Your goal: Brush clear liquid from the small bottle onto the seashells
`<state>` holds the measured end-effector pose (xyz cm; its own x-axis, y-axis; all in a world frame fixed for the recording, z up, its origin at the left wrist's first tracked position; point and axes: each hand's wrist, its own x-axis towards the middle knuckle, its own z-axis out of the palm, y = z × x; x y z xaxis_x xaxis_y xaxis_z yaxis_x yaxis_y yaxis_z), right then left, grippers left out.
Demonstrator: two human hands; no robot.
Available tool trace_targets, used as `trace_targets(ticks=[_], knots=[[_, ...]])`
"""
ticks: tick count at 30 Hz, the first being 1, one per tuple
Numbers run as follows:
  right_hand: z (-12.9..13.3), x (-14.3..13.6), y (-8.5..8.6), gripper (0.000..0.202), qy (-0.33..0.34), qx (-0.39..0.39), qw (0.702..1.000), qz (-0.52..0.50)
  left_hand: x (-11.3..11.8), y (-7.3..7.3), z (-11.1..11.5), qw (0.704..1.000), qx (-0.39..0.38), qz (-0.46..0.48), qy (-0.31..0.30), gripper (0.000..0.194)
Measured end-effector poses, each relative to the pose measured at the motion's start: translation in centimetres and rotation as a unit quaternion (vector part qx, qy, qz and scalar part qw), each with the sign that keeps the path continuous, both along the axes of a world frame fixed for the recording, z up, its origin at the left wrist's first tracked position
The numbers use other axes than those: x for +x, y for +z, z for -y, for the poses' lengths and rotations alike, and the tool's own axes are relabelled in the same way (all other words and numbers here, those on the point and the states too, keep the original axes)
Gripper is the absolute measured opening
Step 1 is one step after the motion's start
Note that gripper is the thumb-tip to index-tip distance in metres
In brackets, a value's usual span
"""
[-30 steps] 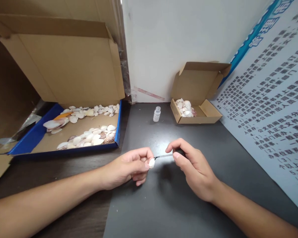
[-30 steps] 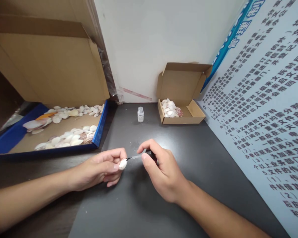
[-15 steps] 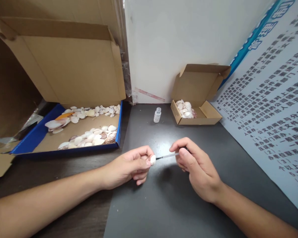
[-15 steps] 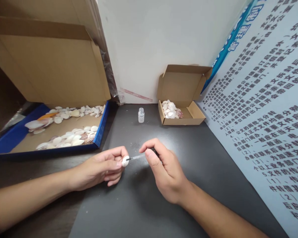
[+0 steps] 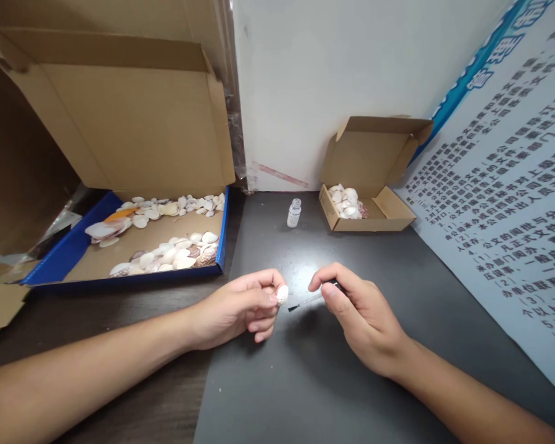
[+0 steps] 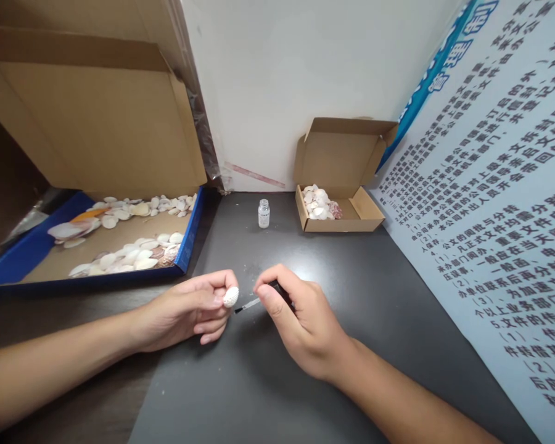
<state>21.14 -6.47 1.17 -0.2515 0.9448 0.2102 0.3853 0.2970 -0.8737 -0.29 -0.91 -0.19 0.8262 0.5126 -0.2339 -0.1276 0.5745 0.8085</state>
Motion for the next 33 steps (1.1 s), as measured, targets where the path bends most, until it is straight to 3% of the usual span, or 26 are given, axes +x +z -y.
trace_targets(ticks=[7, 16, 22, 29, 33], knots=[[-0.10, 0.00, -0.09, 0.019, -0.055, 0.044, 0.997, -0.013, 0.10, 0.31, -0.04, 1.000, -0.007, 0.004, 0.006, 0.009], [0.25, -0.14, -0.19, 0.020, -0.044, 0.079, 0.996, 0.000, 0.09, 0.08, 0.10, 0.999, -0.012, 0.026, 0.025, 0.009], [0.20, -0.07, 0.07, 0.013, 0.014, 0.085, 0.996, 0.011, -0.04, 0.01, 0.14, 1.000, -0.007, 0.023, 0.007, 0.014], [0.16, -0.11, 0.24, 0.008, -0.033, 0.113, 0.993, -0.019, 0.00, 0.26, 0.09, 1.000, 0.002, 0.010, 0.007, 0.016], [0.30, -0.17, -0.12, 0.011, -0.024, 0.123, 0.992, -0.020, 0.05, 0.32, 0.08, 1.000, 0.000, 0.012, 0.017, 0.016]])
